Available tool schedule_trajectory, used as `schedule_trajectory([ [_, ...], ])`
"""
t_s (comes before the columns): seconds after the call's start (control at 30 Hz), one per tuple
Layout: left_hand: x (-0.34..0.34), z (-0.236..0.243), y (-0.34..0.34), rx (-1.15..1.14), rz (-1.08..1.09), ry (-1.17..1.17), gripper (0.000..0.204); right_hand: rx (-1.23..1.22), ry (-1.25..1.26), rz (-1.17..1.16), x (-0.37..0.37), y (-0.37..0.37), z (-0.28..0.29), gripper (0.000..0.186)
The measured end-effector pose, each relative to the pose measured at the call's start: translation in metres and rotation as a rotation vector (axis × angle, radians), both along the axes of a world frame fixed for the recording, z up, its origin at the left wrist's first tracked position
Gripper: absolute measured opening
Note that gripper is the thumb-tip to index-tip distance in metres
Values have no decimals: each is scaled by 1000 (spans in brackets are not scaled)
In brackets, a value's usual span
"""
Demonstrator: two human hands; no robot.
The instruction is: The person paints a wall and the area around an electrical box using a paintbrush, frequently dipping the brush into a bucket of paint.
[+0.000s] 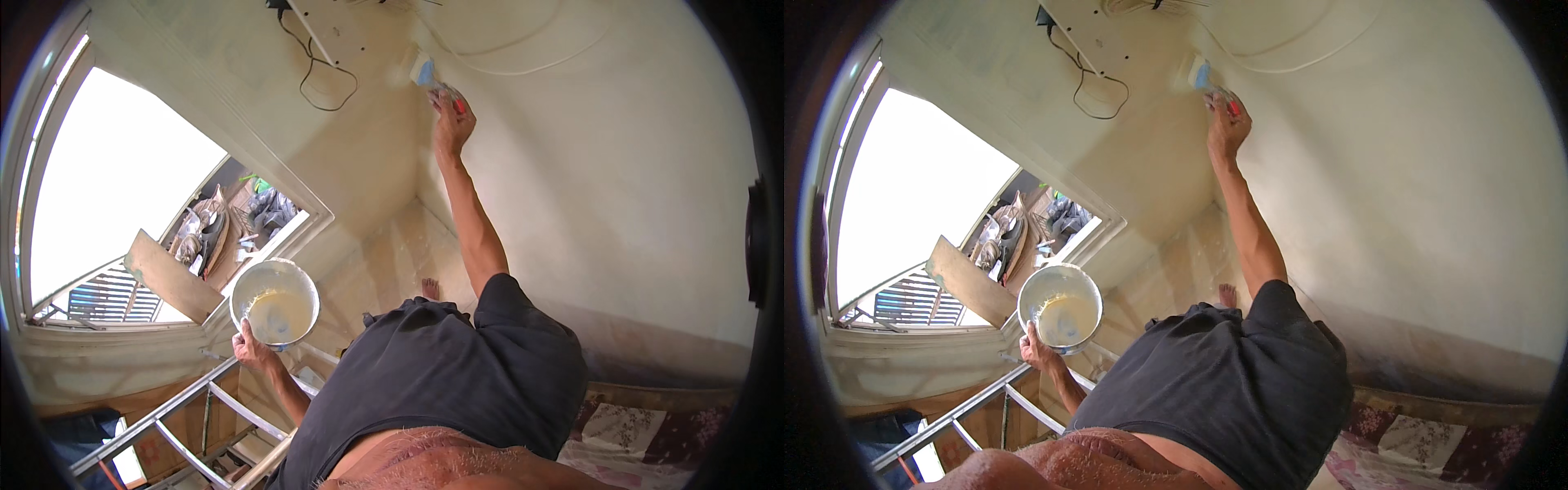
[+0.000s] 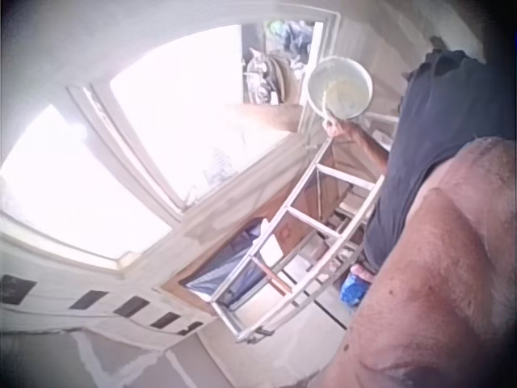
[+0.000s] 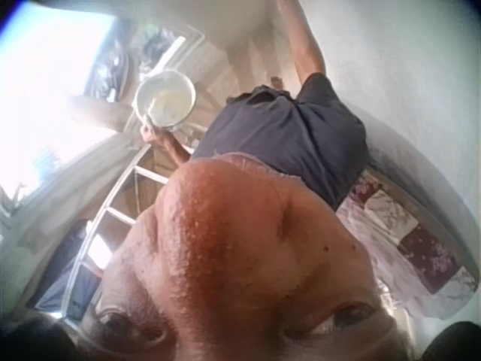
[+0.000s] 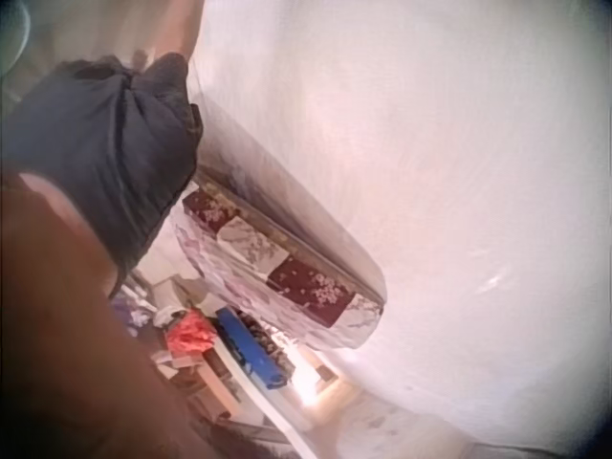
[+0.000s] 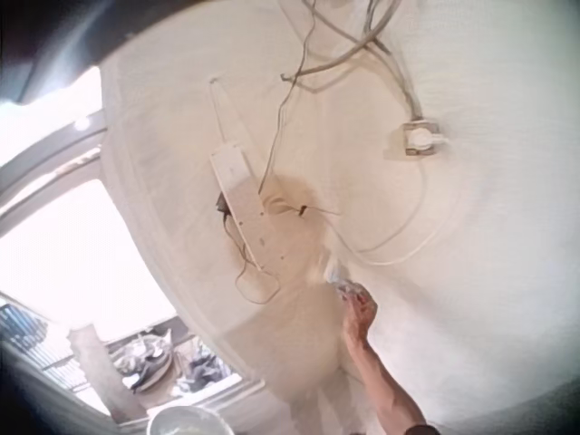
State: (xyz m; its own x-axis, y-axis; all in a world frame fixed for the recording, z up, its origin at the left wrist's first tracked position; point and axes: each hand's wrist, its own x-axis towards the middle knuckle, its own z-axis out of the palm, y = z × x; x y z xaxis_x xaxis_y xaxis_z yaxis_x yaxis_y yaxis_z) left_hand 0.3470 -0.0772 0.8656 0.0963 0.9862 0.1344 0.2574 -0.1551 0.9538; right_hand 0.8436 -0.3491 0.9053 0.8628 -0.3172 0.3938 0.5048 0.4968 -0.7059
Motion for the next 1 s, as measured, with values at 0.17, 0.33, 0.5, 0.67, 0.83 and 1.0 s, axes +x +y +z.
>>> schedule_trajectory([
  [0.17,5,4,-6,5,-1,-53,39,-88,-57,-215,44,8,27,21],
  [0.33,4,-6,-4,11,35,7,39,-372,-60,-282,51,31,34,21],
  [0.5,8,4,-14,-1,46,59,40,-556,-198,-27,-28,57,27,25],
  [0.67,13,1,-13,41,14,71,40,-531,-120,197,-26,47,13,25],
  [0.83,15,2,-20,25,2,-84,39,-267,-150,-116,37,21,32,18],
  [1.0,8,-8,-16,-10,34,-33,42,-410,-147,-488,71,14,26,21],
])
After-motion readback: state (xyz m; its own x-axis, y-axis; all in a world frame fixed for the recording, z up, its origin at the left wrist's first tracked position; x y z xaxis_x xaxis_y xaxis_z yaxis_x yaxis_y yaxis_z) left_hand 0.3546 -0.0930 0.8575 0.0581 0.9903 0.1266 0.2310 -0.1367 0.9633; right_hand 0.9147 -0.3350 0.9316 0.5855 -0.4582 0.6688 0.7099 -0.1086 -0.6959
